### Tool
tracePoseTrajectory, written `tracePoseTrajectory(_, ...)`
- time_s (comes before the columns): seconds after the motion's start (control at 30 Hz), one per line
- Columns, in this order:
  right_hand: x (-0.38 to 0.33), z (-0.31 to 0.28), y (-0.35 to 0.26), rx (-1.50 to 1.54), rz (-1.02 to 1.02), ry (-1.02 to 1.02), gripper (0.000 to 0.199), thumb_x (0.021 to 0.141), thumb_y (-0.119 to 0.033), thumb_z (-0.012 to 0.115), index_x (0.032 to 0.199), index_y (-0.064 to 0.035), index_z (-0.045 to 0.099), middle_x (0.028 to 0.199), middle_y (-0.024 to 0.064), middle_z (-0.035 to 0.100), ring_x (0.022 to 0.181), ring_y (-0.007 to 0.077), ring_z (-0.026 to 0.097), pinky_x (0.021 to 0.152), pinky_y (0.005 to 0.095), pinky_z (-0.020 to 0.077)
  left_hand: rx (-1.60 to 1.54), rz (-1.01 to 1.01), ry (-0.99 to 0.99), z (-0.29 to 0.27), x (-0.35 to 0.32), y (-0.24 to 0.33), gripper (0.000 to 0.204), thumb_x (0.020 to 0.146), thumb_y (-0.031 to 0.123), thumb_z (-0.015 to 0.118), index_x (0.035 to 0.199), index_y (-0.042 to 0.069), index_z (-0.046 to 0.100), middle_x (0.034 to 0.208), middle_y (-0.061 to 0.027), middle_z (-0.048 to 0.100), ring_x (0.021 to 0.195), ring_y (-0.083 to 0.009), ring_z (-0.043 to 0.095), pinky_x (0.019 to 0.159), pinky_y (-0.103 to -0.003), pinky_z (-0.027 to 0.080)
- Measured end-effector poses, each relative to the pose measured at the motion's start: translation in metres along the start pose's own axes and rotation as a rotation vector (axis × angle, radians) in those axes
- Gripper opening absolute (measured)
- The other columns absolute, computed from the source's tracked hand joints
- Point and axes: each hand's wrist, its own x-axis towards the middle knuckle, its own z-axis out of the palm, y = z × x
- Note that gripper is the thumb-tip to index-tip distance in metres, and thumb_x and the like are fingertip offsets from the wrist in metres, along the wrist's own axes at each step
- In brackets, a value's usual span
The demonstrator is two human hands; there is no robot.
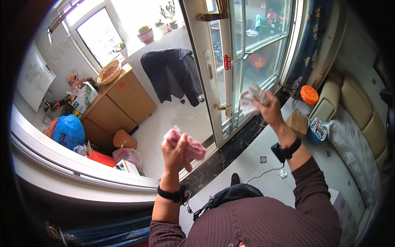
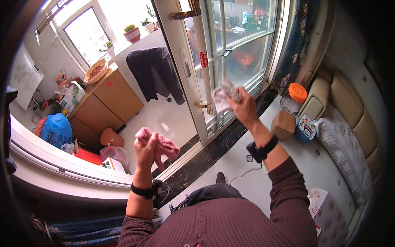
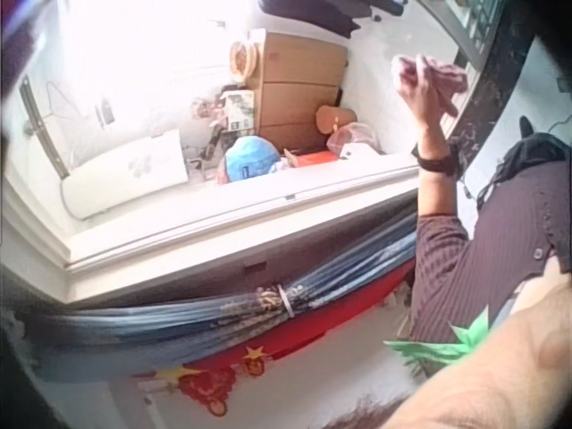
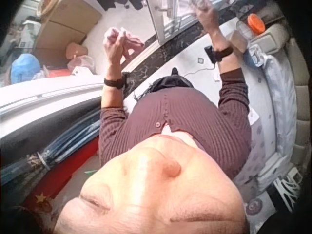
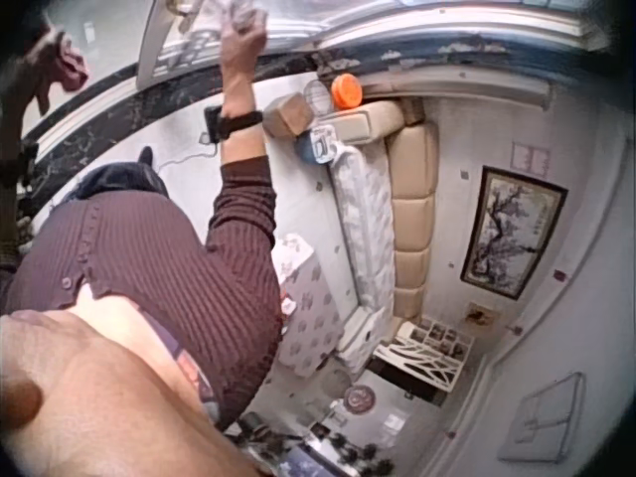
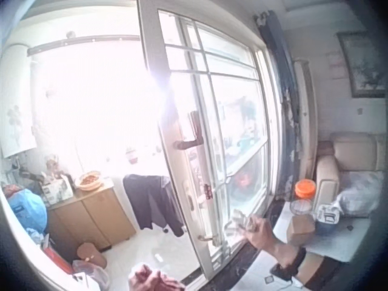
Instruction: The person walks to a large glass door and wipes the surface with two cloths, one pink and one white. They clean multiple panes and the frame, switching between cloths and occasionally pointing at the glass.
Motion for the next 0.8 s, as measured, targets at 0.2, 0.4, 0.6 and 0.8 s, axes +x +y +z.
tracePoseTrajectory(0.2, 0.141, 0.017, -0.028, -0.158, -0.316, 0.247, 0.031, 0.087, -0.026, 0.078, 0.101, -0.0072, 0.058, 0.087, 0.0172, 0.071, 0.082, 0.0417, 0.071, 0.071, 0.0471, 0.0551, -0.145, 0.112, 0.104, 0.026, 0.109, -0.002, 0.021, 0.101, 0.017, 0.070, 0.089, 0.006, 0.056, 0.088, -0.0064, 0.066, 0.083, -0.0144, 0.068, 0.074, -0.028, 0.055)
tracePoseTrajectory(0.4, 0.237, 0.051, -0.048, -0.120, -0.334, 0.329, 0.041, 0.090, -0.035, 0.080, 0.105, -0.0037, 0.057, 0.094, 0.0103, 0.072, 0.083, 0.0217, 0.072, 0.070, 0.0337, 0.0571, -0.174, 0.341, 0.225, 0.048, 0.203, 0.000, 0.025, 0.101, 0.021, 0.071, 0.089, 0.005, 0.057, 0.084, -0.0064, 0.067, 0.080, -0.0115, 0.064, 0.074, -0.026, 0.051)
tracePoseTrajectory(0.6, 0.254, 0.090, -0.026, -0.013, -0.273, 0.259, 0.066, 0.078, -0.049, 0.086, 0.114, -0.0022, 0.057, 0.093, 0.0178, 0.074, 0.090, 0.0391, 0.073, 0.080, 0.0451, 0.0570, -0.247, 0.472, 0.144, 0.071, 0.291, 0.002, 0.032, 0.101, 0.029, 0.070, 0.090, 0.002, 0.058, 0.081, -0.0147, 0.072, 0.068, -0.0193, 0.070, 0.061, -0.031, 0.057)
tracePoseTrajectory(0.8, 0.237, 0.097, -0.009, 0.152, -0.077, 0.151, 0.047, 0.079, -0.017, 0.090, 0.115, 0.0030, 0.068, 0.108, 0.0097, 0.075, 0.099, 0.0175, 0.072, 0.088, 0.0316, 0.0575, -0.172, 0.368, 0.133, 0.112, 0.342, -0.016, 0.026, 0.102, 0.027, 0.069, 0.106, 0.002, 0.059, 0.096, -0.0056, 0.066, 0.087, -0.0118, 0.061, 0.084, -0.027, 0.051)
